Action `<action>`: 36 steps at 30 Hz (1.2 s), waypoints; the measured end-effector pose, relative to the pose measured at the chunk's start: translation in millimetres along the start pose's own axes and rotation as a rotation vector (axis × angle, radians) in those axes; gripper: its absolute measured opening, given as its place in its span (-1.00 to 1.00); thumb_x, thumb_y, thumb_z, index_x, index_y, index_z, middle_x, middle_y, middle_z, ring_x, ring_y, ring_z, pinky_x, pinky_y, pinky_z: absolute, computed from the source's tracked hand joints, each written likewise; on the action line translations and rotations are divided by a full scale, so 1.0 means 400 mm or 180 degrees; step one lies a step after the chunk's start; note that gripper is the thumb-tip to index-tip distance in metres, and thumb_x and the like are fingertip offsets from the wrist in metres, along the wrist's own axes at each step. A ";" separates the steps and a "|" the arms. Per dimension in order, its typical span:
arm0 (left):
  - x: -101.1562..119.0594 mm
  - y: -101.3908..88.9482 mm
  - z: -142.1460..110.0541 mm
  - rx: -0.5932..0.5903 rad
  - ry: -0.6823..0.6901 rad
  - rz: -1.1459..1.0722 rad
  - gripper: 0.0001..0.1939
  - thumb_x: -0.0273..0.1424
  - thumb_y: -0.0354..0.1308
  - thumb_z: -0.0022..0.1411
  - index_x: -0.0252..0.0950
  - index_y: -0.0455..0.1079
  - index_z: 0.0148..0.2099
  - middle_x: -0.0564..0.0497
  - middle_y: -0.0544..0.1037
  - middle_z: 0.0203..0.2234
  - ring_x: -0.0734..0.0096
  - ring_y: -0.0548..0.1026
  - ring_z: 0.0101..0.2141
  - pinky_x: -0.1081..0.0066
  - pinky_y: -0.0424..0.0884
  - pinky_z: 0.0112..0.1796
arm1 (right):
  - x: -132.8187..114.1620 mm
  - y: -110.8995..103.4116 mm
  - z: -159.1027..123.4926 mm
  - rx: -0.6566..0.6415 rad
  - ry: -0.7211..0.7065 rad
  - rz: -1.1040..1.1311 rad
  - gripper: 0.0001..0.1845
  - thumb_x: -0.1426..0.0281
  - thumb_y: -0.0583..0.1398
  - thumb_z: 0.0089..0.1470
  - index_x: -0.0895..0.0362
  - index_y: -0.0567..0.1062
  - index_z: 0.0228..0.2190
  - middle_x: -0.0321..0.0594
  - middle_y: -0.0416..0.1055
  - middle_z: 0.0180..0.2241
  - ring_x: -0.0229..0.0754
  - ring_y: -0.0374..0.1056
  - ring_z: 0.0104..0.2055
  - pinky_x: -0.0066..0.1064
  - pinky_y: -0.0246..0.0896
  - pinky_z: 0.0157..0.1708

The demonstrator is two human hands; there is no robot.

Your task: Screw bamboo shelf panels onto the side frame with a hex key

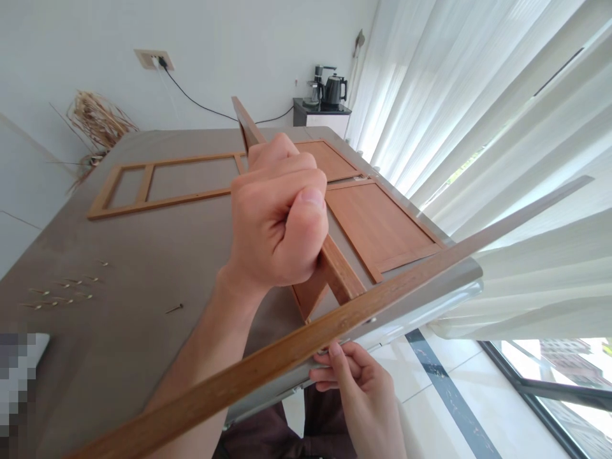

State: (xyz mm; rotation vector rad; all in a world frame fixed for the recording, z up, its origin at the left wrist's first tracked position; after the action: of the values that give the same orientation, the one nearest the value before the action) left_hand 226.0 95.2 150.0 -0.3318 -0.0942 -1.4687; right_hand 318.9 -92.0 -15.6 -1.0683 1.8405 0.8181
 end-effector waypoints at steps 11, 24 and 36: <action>0.001 0.002 0.009 0.0007 -0.0100 -0.0123 -0.62 -0.40 -0.05 0.14 -0.25 -0.15 -0.63 0.03 0.01 -0.74 0.31 0.19 -0.58 0.06 0.14 -0.37 | -0.001 -0.013 -0.008 0.0105 -0.0603 -0.0735 -0.63 0.04 0.10 0.25 0.09 0.40 -0.28 -0.14 0.56 -0.36 -0.13 0.52 -0.37 -0.39 0.41 -0.35; 0.012 0.001 -0.003 -0.0012 -0.0382 -0.0069 -0.65 -0.51 -0.11 0.12 -0.24 -0.06 -0.67 0.03 0.06 -0.69 0.37 0.25 -0.54 0.05 0.16 -0.29 | -0.039 -0.026 -0.039 -0.0272 -0.1321 -0.2153 -0.80 0.26 0.10 0.29 0.03 0.51 -0.26 -0.31 0.55 -0.37 -0.23 0.51 -0.31 -0.55 0.39 -0.27; 0.000 0.007 -0.002 0.0190 -0.0036 -0.0068 -0.64 -0.47 -0.12 0.17 -0.22 -0.04 -0.66 0.05 0.03 -0.71 0.39 0.17 -0.61 0.13 0.10 -0.37 | -0.027 -0.044 -0.036 0.0123 -0.1841 -0.2128 -0.80 0.26 0.18 0.25 0.03 0.59 -0.27 -0.29 0.55 -0.42 -0.28 0.46 -0.48 -0.60 0.34 -0.47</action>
State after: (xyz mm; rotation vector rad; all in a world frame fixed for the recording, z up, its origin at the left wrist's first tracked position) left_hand 228.8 95.2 148.9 -0.2914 -0.1509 -1.4824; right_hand 332.9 -107.7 -2.0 -1.1668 0.9243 0.5911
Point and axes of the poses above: each hand's wrist, its own z-axis towards the middle knuckle, its own y-axis out of the palm, x = y × z, the point moved 2 cm from there along z, towards the middle knuckle
